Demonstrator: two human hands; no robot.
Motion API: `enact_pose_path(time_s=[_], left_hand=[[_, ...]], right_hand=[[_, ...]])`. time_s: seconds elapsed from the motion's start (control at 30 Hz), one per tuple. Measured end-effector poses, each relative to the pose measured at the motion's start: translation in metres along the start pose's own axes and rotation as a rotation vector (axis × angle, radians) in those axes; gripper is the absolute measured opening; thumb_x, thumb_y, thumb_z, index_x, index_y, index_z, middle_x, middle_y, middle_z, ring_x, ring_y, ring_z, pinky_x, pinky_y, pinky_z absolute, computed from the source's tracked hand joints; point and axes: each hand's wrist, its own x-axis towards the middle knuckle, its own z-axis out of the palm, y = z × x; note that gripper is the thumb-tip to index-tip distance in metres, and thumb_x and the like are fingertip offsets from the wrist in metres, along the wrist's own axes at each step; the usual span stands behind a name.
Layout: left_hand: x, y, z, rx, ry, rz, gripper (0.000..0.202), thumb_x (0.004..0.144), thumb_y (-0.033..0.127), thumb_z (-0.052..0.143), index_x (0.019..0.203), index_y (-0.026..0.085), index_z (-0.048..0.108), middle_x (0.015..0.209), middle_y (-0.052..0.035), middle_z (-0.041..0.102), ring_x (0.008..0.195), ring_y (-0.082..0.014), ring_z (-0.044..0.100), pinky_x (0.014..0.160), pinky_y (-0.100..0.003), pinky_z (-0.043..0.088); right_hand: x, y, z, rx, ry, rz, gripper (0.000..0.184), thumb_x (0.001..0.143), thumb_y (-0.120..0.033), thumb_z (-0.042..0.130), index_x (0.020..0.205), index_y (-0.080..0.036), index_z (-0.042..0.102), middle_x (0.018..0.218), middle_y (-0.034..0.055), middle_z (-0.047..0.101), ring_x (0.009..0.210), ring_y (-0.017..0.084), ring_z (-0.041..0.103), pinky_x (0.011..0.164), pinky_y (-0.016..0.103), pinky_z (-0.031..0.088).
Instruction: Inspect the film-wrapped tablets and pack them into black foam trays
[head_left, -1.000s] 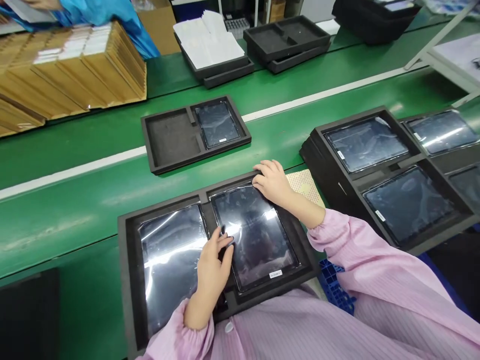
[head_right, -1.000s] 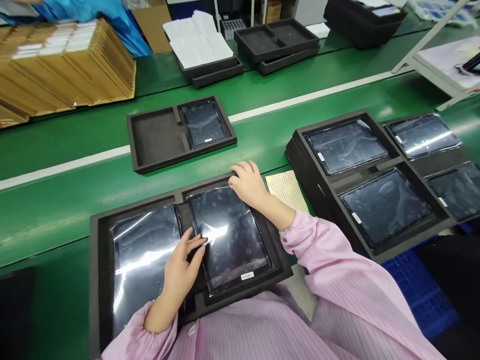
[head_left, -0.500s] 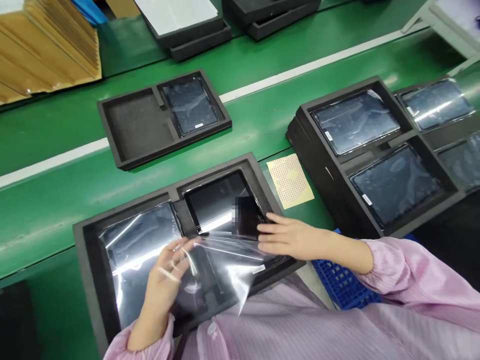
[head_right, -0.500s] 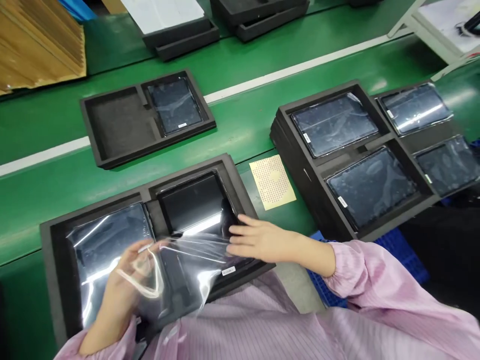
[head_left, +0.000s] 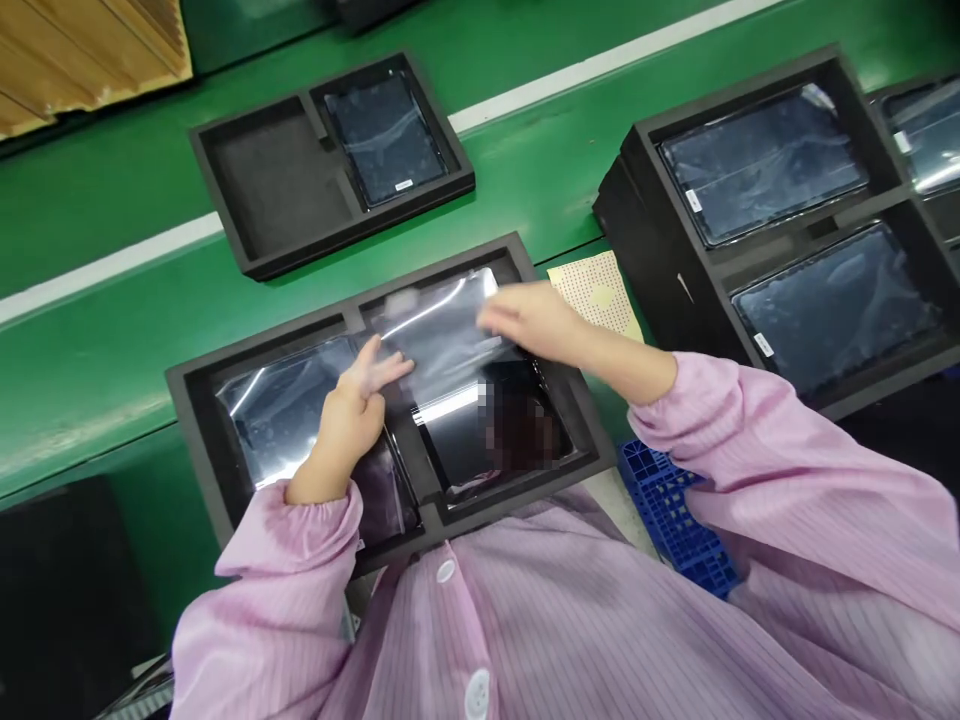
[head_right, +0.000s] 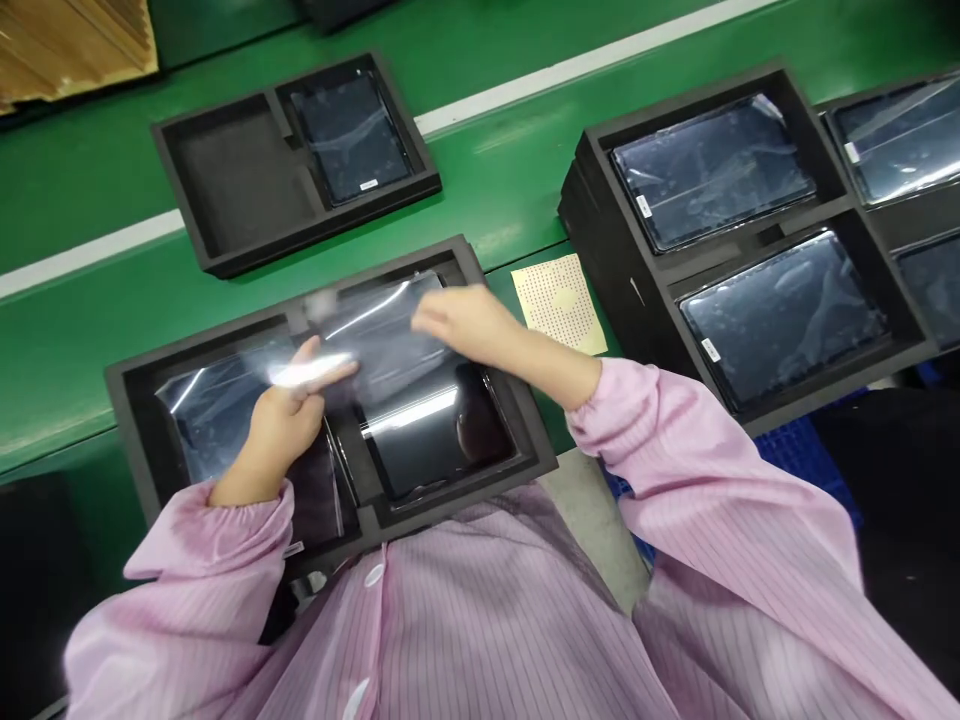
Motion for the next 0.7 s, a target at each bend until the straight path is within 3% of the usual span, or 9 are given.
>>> enact_pose_path(time_s=[0.07, 0.13, 0.2, 0.27, 0.33, 0.37, 0.53, 0.6, 0.7], left_hand=[[0.003, 0.002, -0.004, -0.093, 0.030, -0.109, 0.077, 0.064, 0.011, 0.037, 0.141, 0.016, 0.033, 0.113, -0.0017, 0.070, 0.117, -0.0190, 0.057, 0.107, -0.042, 0.038], [0.006, 0.003, -0.007, -0.179, 0.047, -0.170, 0.075, 0.062, 0.011, 0.037, 0.137, 0.014, 0.039, 0.112, -0.0031, 0.070, 0.115, -0.0203, 0.059, 0.107, -0.044, 0.038], [0.005, 0.004, -0.008, -0.208, 0.022, -0.141, 0.067, 0.062, 0.010, 0.037, 0.128, 0.014, 0.050, 0.107, -0.0042, 0.072, 0.116, -0.0209, 0.058, 0.109, -0.047, 0.035], [-0.004, 0.005, -0.006, -0.148, -0.058, -0.026, 0.054, 0.065, 0.008, 0.036, 0.110, 0.019, 0.064, 0.104, -0.0035, 0.073, 0.121, -0.0205, 0.055, 0.113, -0.050, 0.027], [-0.022, 0.009, -0.001, -0.029, -0.148, 0.122, 0.045, 0.067, 0.005, 0.036, 0.089, 0.025, 0.071, 0.108, -0.0027, 0.072, 0.125, -0.0216, 0.052, 0.113, -0.055, 0.022], [-0.033, 0.012, 0.003, 0.033, -0.190, 0.193, 0.045, 0.067, 0.003, 0.037, 0.083, 0.026, 0.072, 0.113, -0.0030, 0.070, 0.126, -0.0228, 0.050, 0.112, -0.059, 0.020], [-0.080, 0.025, 0.024, 0.211, -0.264, 0.312, 0.056, 0.067, -0.005, 0.035, 0.106, 0.019, 0.067, 0.132, -0.0123, 0.056, 0.133, -0.0258, 0.039, 0.109, -0.063, 0.022], [-0.085, 0.025, 0.027, 0.197, -0.269, 0.291, 0.059, 0.065, -0.006, 0.033, 0.110, 0.016, 0.066, 0.135, -0.0135, 0.053, 0.135, -0.0254, 0.036, 0.110, -0.063, 0.020], [-0.086, 0.023, 0.027, 0.107, -0.292, 0.256, 0.060, 0.063, -0.006, 0.034, 0.110, 0.016, 0.065, 0.137, -0.0118, 0.052, 0.137, -0.0238, 0.035, 0.113, -0.059, 0.019]], right_hand=[[0.014, 0.001, -0.005, 0.267, 0.154, 0.235, 0.018, 0.093, -0.024, 0.050, 0.082, -0.014, 0.061, 0.081, 0.0040, 0.068, 0.066, 0.014, 0.065, 0.068, 0.030, 0.053], [0.013, -0.001, -0.013, 0.481, 0.188, 0.285, 0.023, 0.093, -0.033, 0.051, 0.084, -0.014, 0.060, 0.083, 0.0044, 0.069, 0.065, 0.012, 0.065, 0.065, 0.027, 0.053], [-0.003, -0.005, -0.022, 0.599, 0.057, 0.214, 0.041, 0.092, -0.051, 0.047, 0.088, -0.014, 0.063, 0.084, 0.0057, 0.070, 0.072, 0.014, 0.067, 0.070, 0.029, 0.053], [-0.027, -0.009, -0.029, 0.622, -0.179, 0.162, 0.067, 0.090, -0.068, 0.028, 0.092, -0.013, 0.066, 0.082, 0.0076, 0.071, 0.077, 0.017, 0.068, 0.073, 0.031, 0.054], [-0.050, -0.015, -0.027, 0.477, -0.341, 0.186, 0.080, 0.090, -0.071, 0.013, 0.093, -0.014, 0.068, 0.079, 0.0093, 0.071, 0.075, 0.019, 0.069, 0.071, 0.032, 0.054], [-0.058, -0.019, -0.021, 0.317, -0.341, 0.214, 0.078, 0.092, -0.068, 0.013, 0.092, -0.014, 0.069, 0.080, 0.0103, 0.071, 0.075, 0.020, 0.069, 0.070, 0.032, 0.054], [-0.060, -0.052, 0.031, -0.617, 0.008, 0.434, 0.042, 0.090, -0.043, 0.054, 0.106, -0.005, 0.062, 0.098, 0.0245, 0.066, 0.088, 0.033, 0.067, 0.075, 0.041, 0.052], [-0.054, -0.062, 0.045, -0.670, 0.108, 0.568, 0.051, 0.087, -0.041, 0.058, 0.114, 0.001, 0.055, 0.102, 0.0304, 0.063, 0.090, 0.038, 0.066, 0.075, 0.045, 0.051], [-0.058, -0.066, 0.044, -0.398, 0.196, 0.706, 0.049, 0.087, -0.045, 0.055, 0.112, -0.003, 0.057, 0.104, 0.0281, 0.065, 0.096, 0.040, 0.064, 0.080, 0.049, 0.051]])
